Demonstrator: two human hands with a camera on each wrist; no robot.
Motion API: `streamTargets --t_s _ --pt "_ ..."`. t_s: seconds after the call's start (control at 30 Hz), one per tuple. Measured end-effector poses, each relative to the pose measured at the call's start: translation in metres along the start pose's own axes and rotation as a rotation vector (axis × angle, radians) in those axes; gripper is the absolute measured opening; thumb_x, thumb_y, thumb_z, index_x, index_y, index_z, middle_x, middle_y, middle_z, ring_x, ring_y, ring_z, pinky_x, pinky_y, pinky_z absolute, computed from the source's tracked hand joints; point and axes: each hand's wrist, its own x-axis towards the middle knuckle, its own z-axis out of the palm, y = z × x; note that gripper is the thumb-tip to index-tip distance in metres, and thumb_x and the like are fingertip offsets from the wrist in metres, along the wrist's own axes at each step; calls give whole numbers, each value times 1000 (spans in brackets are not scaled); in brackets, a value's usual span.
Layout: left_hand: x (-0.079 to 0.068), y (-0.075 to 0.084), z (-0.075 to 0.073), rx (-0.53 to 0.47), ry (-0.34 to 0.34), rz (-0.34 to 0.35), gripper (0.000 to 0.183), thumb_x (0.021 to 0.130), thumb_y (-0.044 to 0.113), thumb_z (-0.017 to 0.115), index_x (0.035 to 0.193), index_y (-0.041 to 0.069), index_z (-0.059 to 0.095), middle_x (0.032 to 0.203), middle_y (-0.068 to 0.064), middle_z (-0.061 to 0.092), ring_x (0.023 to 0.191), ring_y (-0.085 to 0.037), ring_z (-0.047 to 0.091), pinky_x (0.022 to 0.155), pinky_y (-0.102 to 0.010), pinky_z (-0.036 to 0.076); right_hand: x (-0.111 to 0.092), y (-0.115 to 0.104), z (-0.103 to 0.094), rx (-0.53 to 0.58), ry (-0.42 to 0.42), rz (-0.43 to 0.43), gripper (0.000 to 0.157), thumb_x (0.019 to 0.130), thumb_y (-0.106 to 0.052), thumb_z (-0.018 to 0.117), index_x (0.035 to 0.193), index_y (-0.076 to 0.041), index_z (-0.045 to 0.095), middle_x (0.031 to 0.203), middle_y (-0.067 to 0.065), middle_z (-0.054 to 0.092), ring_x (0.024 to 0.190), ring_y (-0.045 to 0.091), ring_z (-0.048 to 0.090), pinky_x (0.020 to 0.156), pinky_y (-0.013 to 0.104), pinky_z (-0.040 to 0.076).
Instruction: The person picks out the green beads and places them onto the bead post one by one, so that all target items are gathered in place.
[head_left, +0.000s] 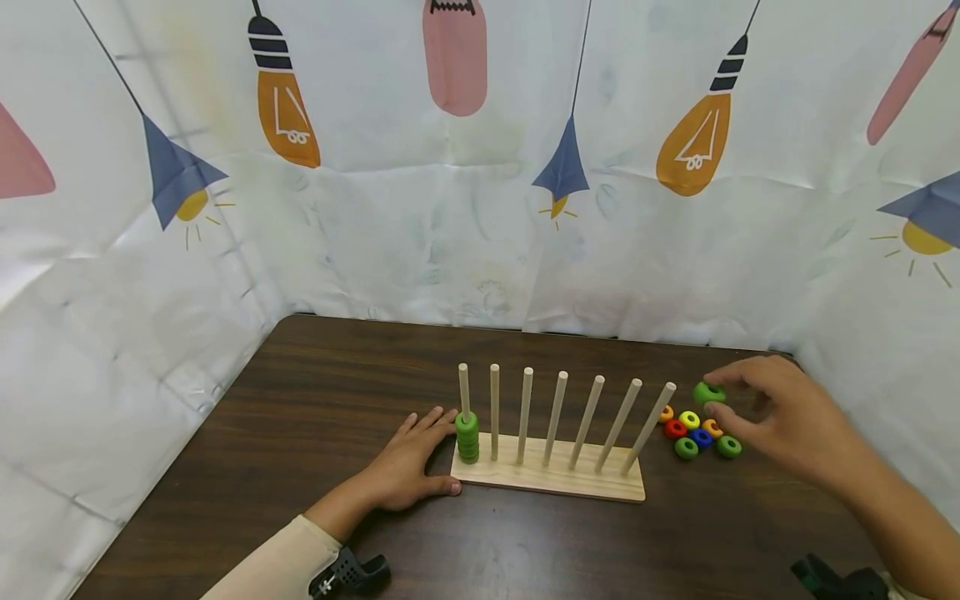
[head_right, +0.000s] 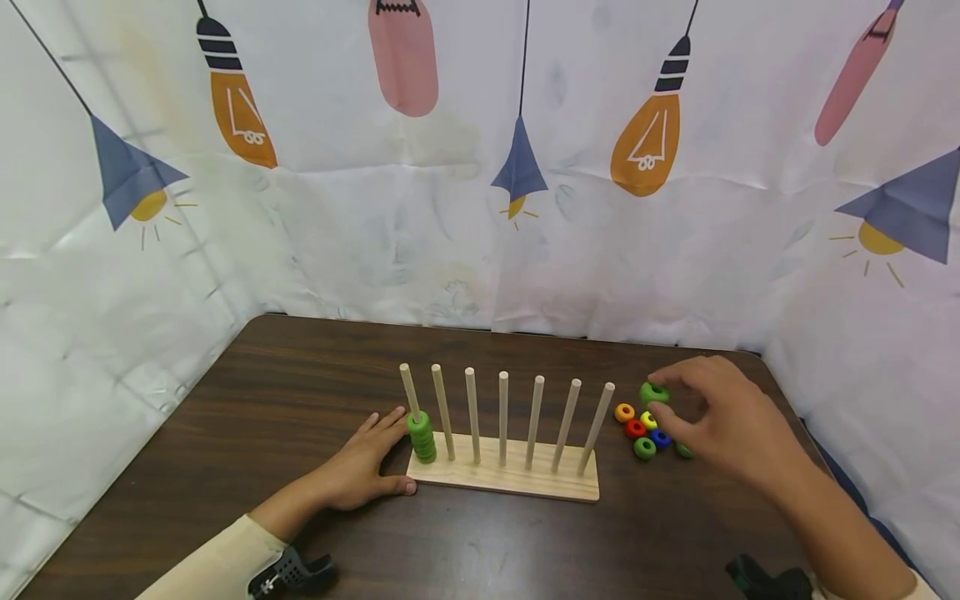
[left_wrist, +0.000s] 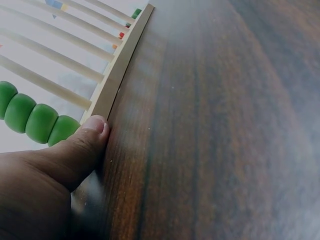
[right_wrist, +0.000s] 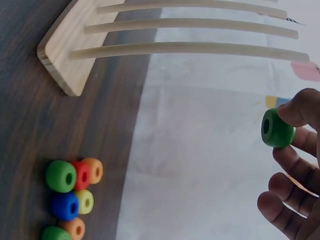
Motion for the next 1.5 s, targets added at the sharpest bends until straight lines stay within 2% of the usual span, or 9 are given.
streamTargets --t_s 0.13,0.3,0.73,0.9,1.13,1.5 --pt "0 0 0 0 0 -3 81 87 51 79 151 11 49 166 -9 30 154 -35 17 124 -58 5 5 -8 -5 -18 -6 14 48 65 1 92 105 -17 74 102 -8 69 86 3 51 69 14 44" --pt "0 1 -1 -5 8 0 80 87 50 80 149 11 50 165 -10 31 154 -36 18 124 -59 6 11 -16 -10 -18 -5 9 50 65 0 91 107 -19 74 104 -9 69 85 4 52 72 13 45" --pt "0 -1 1 -4 10 13 80 87 51 79 151 12 49 165 -11 31 154 -36 18 123 -60 6 23 -27 -17 -18 0 -34 52 64 0 92 109 -19 75 105 -11 69 82 1 51 69 15 44" --pt "0 0 1 1 9 13 80 87 50 79 151 13 49 165 -10 31 154 -35 18 124 -59 6 27 -31 -18 -7 5 -56 54 63 0 92 110 -19 74 106 -13 68 84 -1 52 70 14 46" --pt "0 0 0 -2 8 8 81 87 51 79 151 12 49 165 -9 31 154 -35 18 123 -60 6 33 -40 -20 -1 1 -46 54 65 -2 93 111 -23 75 105 -16 68 84 1 52 70 14 46" --pt "0 0 0 -23 7 9 79 88 48 80 151 13 48 165 -10 31 154 -35 18 123 -59 5 42 -47 -18 12 -23 -74 49 67 -5 93 109 -24 76 104 -15 70 88 2 54 72 15 46"
